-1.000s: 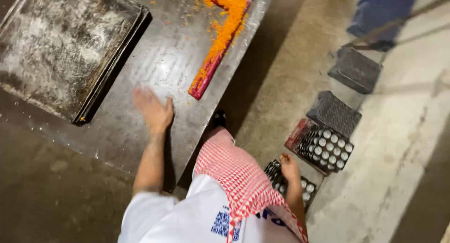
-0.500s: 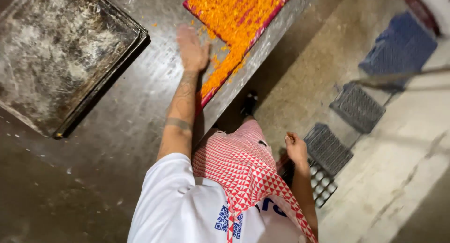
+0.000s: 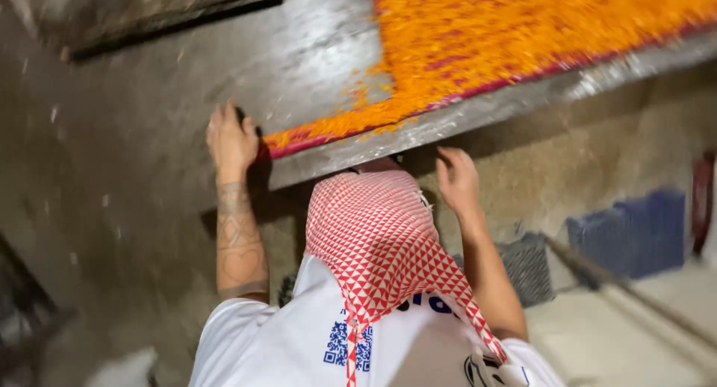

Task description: The person rolls long strips of pink dough in a layer of orange crumbs on a metal table and places them onto a large metal tray.

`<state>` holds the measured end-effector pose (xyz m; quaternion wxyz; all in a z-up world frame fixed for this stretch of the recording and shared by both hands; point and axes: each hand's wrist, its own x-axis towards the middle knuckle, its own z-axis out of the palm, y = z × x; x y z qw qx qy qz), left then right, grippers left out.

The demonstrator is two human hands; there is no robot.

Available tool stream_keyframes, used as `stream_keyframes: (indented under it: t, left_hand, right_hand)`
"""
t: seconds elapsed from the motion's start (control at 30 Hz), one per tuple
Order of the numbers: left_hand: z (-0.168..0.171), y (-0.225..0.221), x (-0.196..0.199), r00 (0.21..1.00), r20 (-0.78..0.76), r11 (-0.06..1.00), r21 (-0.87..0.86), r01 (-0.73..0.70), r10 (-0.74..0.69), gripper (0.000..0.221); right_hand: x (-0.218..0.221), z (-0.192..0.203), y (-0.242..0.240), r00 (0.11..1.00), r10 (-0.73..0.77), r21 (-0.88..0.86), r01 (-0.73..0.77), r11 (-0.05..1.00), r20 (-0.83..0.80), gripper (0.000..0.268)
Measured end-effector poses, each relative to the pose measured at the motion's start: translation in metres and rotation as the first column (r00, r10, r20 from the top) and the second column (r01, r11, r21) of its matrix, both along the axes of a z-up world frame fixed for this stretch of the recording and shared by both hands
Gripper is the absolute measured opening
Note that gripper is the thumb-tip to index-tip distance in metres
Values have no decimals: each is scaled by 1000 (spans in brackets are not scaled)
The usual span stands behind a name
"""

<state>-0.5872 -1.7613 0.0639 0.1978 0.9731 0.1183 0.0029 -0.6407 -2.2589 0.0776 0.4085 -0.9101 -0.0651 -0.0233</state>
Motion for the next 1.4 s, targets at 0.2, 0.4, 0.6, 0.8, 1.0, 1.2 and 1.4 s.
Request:
stream_keyframes:
  t: [0.2,0.4,0.6,0.8,1.0,1.2,1.4]
  left_hand:
    - [-32,13,-73,986,-57,978,-134,-161,154,35]
    - [-24,5,-61,979,-21,932,-304,-198,201,30]
    - [22,-19,-72,980,54,796,-593,-123,192,21]
    - [26,-32,-78,942,228,819,-569,-76,245,44]
    - [-2,-19,-89,972,125,801,-592,-87,198,42]
    - [41,-50,-50,962,262,991,-126,-39,71,54]
    - [7,-92,-23,976,-38,786,-586,-196,215,45]
  right_hand:
    - [111,35,155,776,626,-64,-623,780,73,34]
    - [121,-4,276,537,832,-107,-843,527,-136,41]
    - [111,-20,328,497,854,-59,-867,494,-154,50]
    - [122,-16,327,545,794,97,-805,585,-267,33]
    - [127,-8,292,607,727,329,-648,686,-322,32]
    - [128,-6,284,678,682,437,-543,717,-275,33]
    - [142,-12,230,668,738,229,-706,670,-100,49]
